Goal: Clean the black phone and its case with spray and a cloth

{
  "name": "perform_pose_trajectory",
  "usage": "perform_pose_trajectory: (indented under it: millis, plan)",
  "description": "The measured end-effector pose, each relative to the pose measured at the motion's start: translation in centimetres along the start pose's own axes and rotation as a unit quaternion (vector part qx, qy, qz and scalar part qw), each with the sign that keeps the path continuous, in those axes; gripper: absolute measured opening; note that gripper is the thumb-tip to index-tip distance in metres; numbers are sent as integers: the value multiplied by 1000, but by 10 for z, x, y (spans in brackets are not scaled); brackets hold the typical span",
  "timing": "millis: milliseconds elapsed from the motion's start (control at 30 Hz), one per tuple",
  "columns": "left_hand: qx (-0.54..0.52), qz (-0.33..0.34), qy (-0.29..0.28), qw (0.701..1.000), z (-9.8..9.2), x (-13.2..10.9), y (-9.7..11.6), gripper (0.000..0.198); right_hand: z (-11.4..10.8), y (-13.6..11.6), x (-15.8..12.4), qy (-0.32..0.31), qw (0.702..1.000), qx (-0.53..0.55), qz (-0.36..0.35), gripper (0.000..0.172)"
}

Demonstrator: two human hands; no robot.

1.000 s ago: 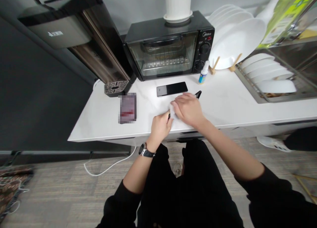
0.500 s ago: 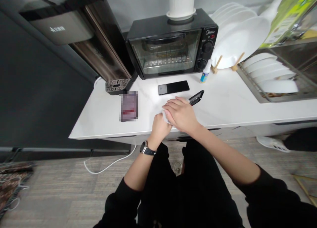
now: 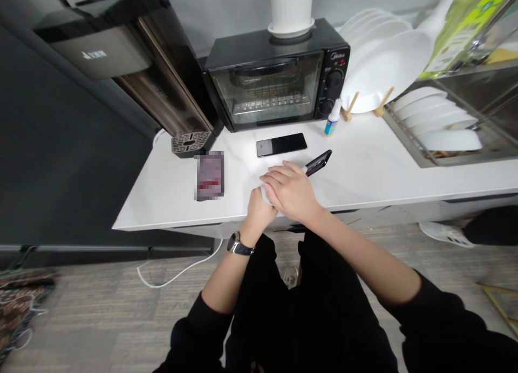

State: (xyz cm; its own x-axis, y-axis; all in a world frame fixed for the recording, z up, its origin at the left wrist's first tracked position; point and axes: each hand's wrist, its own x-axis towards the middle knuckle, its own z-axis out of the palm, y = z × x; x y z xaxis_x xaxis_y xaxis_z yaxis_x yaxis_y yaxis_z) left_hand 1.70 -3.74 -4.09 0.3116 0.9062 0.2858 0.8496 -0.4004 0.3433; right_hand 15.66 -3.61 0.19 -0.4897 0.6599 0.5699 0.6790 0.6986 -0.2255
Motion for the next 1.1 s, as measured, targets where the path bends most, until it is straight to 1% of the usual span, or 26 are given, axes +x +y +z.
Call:
perform_pose_trajectory:
  millis: [33, 67, 100, 200, 233, 267, 300, 333, 400, 467, 500, 533, 567, 600, 667, 700, 733, 767, 833, 867, 933, 1033, 1067, 1100]
  plan:
    - [-1, 4, -3, 1000, -1, 0, 0, 16, -3, 8, -1, -3, 1000, -5, 0, 43]
    - [-6, 8, -4, 1000, -3, -1, 2, 17, -7, 22, -2, -5, 1000, -13, 11, 44]
    - [-17, 13, -1, 1000, -6, -1, 4, 19, -12, 39, -3, -4, 999, -23, 34, 46]
    - [-69, 25, 23, 997, -11, -1, 12, 29, -28, 95, -6, 18, 989, -39, 140, 53]
    - [-84, 27, 29, 996, -12, -1, 14, 31, -31, 107, -7, 29, 985, -35, 164, 55]
    - [-92, 28, 31, 995, -13, -1, 15, 32, -32, 112, -7, 42, 983, -30, 176, 55]
    - [-92, 26, 30, 995, -12, -1, 16, 32, -31, 111, -7, 54, 982, -24, 177, 54]
    - [-87, 21, 26, 996, -11, -1, 16, 32, -28, 104, -7, 65, 983, -20, 168, 53]
    - [-68, 6, 15, 998, -8, 1, 13, 28, -16, 74, -4, 77, 989, -14, 129, 47]
    - [-46, -4, 6, 999, -7, 4, 9, 22, -3, 39, 2, 53, 997, 1, 57, 42]
    - [-39, -4, 3, 999, -7, 5, 7, 19, 2, 25, 5, 30, 999, 10, 19, 39]
    - [-35, 0, 1, 999, -10, 7, 5, 17, 5, 17, 8, 17, 1000, 20, -5, 38]
    - [-33, 6, 0, 999, -13, 8, 4, 16, 7, 15, 10, 13, 999, 32, -15, 38]
    - [-30, 13, -3, 999, -18, 9, 3, 17, 7, 19, 11, 21, 999, 44, -11, 40]
    - [-48, 30, 4, 998, -31, 11, 7, 20, 2, 38, 9, 62, 996, 60, 26, 50]
    - [-73, 38, 19, 996, -38, 13, 11, 21, -1, 51, 7, 86, 993, 60, 50, 58]
    - [-113, 45, 47, 991, -44, 16, 16, 22, -3, 63, 5, 110, 989, 63, 79, 66]
    - [-165, 49, 81, 982, -48, 21, 22, 21, -5, 74, 4, 136, 981, 81, 116, 72]
    - [-252, 51, 140, 956, -51, 35, 34, 18, -6, 85, 5, 189, 948, 151, 207, 81]
    - [-284, 53, 152, 945, -48, 45, 39, 18, -5, 87, 7, 213, 925, 193, 250, 83]
    - [-327, 58, 149, 931, -37, 67, 44, 19, -3, 84, 15, 243, 875, 284, 307, 83]
    - [-335, 73, 125, 931, -15, 95, 43, 19, -6, 75, 31, 277, 813, 401, 319, 83]
    - [-326, 95, 114, 934, -9, 102, 41, 21, -9, 72, 36, 295, 796, 427, 312, 82]
    - [-314, 120, 104, 936, -4, 108, 39, 24, -12, 71, 40, 315, 786, 437, 302, 80]
